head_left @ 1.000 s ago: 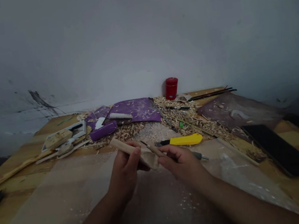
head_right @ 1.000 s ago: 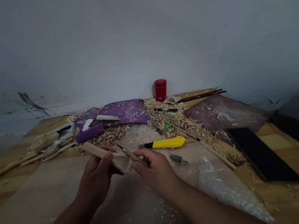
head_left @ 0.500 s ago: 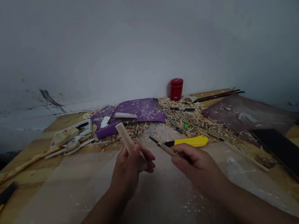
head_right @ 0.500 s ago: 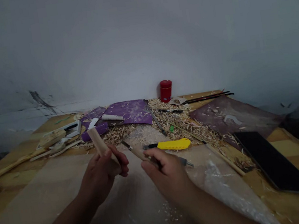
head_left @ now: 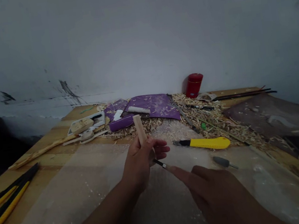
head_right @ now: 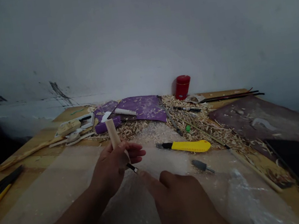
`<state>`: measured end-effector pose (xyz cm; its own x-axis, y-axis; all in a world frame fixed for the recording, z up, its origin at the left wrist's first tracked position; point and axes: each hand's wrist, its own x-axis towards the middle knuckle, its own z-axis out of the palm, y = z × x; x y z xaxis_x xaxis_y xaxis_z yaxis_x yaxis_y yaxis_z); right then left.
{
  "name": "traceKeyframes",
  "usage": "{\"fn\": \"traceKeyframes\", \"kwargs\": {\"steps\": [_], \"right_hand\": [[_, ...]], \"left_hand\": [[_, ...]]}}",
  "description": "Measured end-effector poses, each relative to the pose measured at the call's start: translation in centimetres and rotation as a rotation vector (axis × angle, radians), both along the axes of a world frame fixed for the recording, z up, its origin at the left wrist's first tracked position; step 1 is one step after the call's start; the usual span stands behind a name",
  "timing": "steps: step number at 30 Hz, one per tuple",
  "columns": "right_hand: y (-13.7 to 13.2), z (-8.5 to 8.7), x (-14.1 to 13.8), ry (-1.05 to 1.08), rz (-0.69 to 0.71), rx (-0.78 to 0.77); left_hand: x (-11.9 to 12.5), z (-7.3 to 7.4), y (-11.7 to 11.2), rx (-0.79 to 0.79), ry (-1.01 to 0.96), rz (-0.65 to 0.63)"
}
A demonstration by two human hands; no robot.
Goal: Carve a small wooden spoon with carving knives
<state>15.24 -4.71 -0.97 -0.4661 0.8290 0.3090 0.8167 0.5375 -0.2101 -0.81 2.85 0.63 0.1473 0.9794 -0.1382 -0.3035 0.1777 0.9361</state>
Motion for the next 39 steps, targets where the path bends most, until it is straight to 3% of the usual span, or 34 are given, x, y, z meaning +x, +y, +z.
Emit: {"fn": "traceKeyframes", "kwargs": {"steps": [5,10,18,24,39], "right_hand": [[-0.1,-0.1,-0.1,-0.082,-0.008,0.117],[-0.5,0.1,-0.4,-0.175,0.004,0.131],[-0.5,1.3,-0.9,-0.160,0.015,0.206],[-0.2,2.1,-0.7,-0.175,0.032,0.157],[0.7,0.6,0.2,-0.201,0.142,0.271]], "left_hand": [[-0.1,-0.1,0.0,0.028,0.098,-0.043],[-0.2,0.2,-0.2,0.027,0.166,-0.120],[0.1,0.4,-0.6,-0.050,0.125,-0.189],[0.5,0.0,-0.8,-0.119,0.020,-0.215],[-0.1,-0.1,-0.3,-0.189,-0.078,-0.233]]}}
